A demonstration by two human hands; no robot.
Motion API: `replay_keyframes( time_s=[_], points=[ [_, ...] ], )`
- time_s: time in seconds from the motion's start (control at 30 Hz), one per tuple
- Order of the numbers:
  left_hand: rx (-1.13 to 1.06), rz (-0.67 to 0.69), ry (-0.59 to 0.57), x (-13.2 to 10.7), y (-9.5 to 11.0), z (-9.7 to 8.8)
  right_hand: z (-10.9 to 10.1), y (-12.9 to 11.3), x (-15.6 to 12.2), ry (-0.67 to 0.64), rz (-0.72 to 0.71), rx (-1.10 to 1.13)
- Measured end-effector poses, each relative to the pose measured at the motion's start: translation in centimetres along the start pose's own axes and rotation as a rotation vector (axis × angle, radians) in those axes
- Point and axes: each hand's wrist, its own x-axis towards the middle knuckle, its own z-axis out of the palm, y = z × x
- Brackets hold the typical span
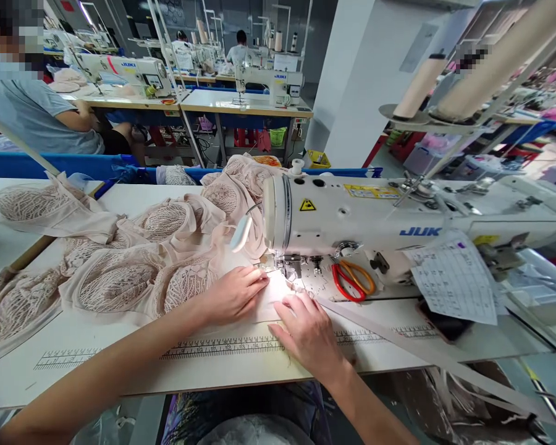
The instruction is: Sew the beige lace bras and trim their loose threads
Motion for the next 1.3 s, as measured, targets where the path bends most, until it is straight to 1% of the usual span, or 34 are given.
replay_keyframes(
  time_s=[0.13, 0.23, 0.37, 0.47, 0.57, 0.73, 0.9, 1.1, 1.3],
  points=[
    [0.032, -0.046, -0.046, 0.1, 1.6, -0.8, -0.9, 0.2, -0.4, -0.047, -0.024, -0.019],
    [0.052, -0.045, -0.048, 0.5, 2.6, -0.6, -0.9, 0.4, -0.6, -0.070, -0.060, -0.073],
    [0.040, -0.051, -0.053, 0.7, 3.2, 0.0, -0.3, 0.8, -0.7, -0.017, -0.072, -0.111],
    [0.016, -0.050, -0.041, 0.3, 3.2, 0.2, 0.3, 0.7, -0.7, 0.052, -0.030, -0.087],
    [0.021, -0.060, -0.023, 0.0, 2.7, 0.2, 0.9, 0.3, -0.8, 0.119, 0.022, 0.020],
    [0.083, -0.151, -0.007, 0.2, 1.8, 1.3, 1.4, -0.1, -1.0, 0.179, 0.050, 0.132],
    [0.113, -0.127, 0.007, 0.6, 1.0, 2.0, 1.3, 0.3, -1.1, 0.212, -0.002, 0.174],
    [0.172, -0.093, -0.020, 1.1, 0.7, 1.5, 1.3, 0.6, -0.9, 0.258, -0.073, 0.140],
    [0.191, -0.059, 0.002, 2.3, 0.9, 1.5, 0.7, 1.2, -1.1, 0.240, -0.084, 0.132]
  ],
)
